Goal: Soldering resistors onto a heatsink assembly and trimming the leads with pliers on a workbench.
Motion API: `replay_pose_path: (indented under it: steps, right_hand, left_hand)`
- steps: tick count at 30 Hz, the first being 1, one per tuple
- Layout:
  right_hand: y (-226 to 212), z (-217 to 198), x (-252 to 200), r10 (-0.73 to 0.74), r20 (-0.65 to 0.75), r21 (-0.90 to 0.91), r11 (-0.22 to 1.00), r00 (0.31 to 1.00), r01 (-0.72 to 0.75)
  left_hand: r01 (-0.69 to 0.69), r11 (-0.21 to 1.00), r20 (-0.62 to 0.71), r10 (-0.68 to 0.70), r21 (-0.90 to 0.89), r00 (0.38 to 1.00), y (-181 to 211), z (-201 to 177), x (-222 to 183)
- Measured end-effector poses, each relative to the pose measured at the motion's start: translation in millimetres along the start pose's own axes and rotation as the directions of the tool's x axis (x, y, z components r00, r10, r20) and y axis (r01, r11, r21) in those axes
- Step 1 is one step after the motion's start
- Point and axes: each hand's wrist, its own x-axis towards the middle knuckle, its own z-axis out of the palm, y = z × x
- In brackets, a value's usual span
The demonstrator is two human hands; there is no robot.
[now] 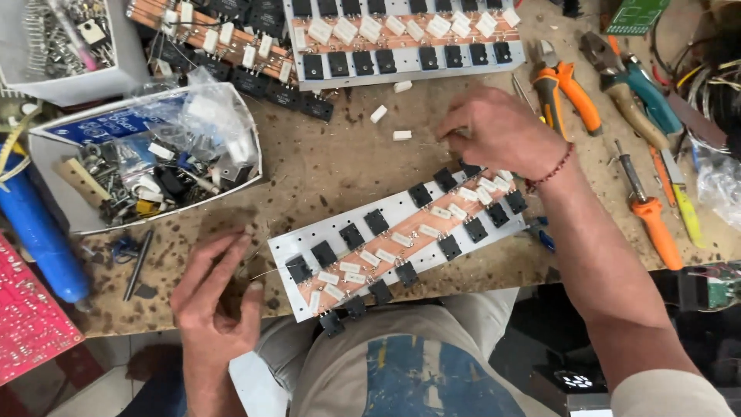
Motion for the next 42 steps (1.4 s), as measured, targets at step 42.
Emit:
replay_pose_path:
  steps: [42]
  right_hand:
    - [-6.3,4.6,29.1,0.098,0.374,-0.440,0.894,0.922,0.084]
  left_hand:
    - [0.056,0.995,-0.066,-0.051,0.088,0.997,-0.2,3.0,-10.7]
